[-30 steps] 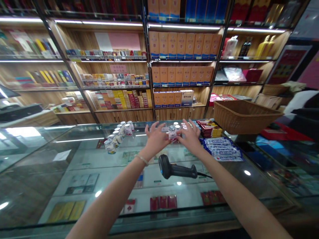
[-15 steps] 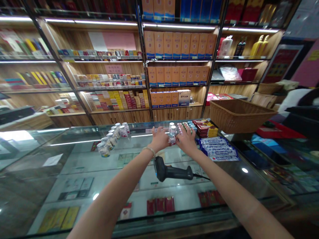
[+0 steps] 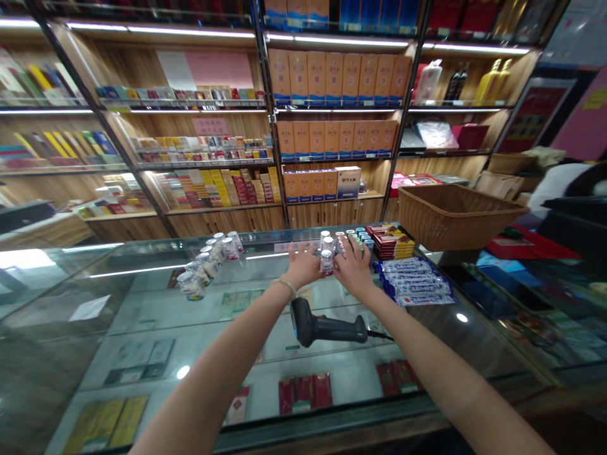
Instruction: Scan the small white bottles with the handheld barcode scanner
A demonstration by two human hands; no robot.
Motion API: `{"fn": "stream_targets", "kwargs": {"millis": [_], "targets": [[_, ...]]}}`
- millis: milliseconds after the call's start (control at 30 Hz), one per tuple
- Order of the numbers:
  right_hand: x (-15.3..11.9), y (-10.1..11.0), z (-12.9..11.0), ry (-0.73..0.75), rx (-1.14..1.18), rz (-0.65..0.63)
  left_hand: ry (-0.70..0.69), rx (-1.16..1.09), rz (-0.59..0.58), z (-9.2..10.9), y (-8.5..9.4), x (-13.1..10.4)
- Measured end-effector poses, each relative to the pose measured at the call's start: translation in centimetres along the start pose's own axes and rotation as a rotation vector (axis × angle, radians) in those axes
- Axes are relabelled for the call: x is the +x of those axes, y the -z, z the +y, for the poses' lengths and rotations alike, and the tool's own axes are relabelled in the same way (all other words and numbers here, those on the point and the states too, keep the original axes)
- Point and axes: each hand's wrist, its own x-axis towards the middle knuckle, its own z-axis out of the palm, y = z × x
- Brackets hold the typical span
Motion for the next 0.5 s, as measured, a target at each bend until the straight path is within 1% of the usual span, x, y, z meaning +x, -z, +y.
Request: {"fn": "stream_targets", "kwargs": {"millis": [200, 367, 500], "targets": [[-0.2, 0.7, 0.3, -0.04, -0.004, 0.047, 0.014, -0.046, 0.01, -0.9, 0.0, 0.1], [-0.3, 1.0, 0.2, 0.004, -0.002, 0.046, 0.037, -0.083, 0.055, -2.0, 0.2, -0.7], [-0.4, 1.0, 0.2, 0.022, 0.016, 0.059, 0.033, -0.114, 0.081, -2.3, -0.3, -1.4]]}}
